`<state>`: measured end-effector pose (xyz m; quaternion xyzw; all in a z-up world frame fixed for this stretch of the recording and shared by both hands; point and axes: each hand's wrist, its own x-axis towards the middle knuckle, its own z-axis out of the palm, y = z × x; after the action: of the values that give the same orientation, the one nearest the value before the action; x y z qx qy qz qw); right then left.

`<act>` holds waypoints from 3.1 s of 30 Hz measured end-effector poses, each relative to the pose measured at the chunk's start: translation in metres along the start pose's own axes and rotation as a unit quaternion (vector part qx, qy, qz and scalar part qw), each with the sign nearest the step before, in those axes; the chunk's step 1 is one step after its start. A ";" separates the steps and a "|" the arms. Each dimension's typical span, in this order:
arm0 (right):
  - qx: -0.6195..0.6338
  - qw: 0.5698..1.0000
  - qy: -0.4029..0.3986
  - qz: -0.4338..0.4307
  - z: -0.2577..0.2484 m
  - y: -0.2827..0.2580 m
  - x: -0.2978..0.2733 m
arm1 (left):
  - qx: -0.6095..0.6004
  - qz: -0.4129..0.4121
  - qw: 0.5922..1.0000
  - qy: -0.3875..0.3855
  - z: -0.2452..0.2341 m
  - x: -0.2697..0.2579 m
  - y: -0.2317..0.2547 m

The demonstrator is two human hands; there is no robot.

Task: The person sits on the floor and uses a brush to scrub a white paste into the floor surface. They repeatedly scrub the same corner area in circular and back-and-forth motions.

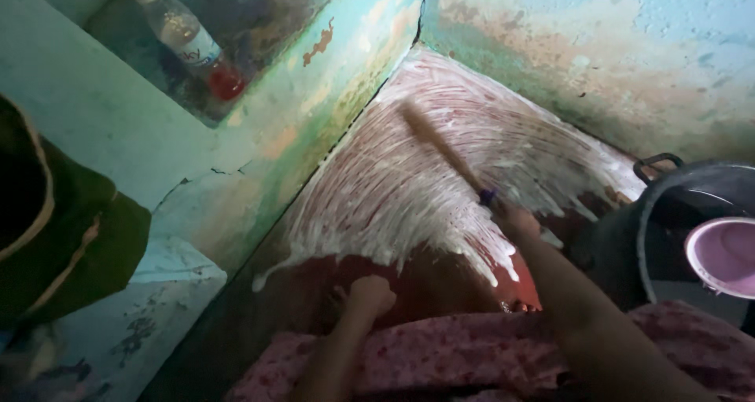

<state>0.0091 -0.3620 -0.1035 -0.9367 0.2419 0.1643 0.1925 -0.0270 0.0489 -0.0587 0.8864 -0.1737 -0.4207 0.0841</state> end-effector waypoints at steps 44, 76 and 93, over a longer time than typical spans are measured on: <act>0.204 0.979 -0.013 0.002 0.098 -0.044 -0.074 | 0.025 0.036 0.995 0.084 0.009 0.003 0.006; 0.061 0.983 -0.171 -0.033 -0.014 0.059 -0.142 | 0.082 0.036 0.974 0.206 -0.011 0.030 0.020; -0.054 0.979 -0.168 -0.102 -0.012 0.091 -0.157 | 0.104 0.022 0.975 0.193 -0.013 0.033 0.018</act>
<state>-0.1659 -0.3795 -0.0558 -0.9244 0.1001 0.3121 0.1949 -0.0019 0.0193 -0.0690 0.9506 -0.2167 -0.2197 0.0323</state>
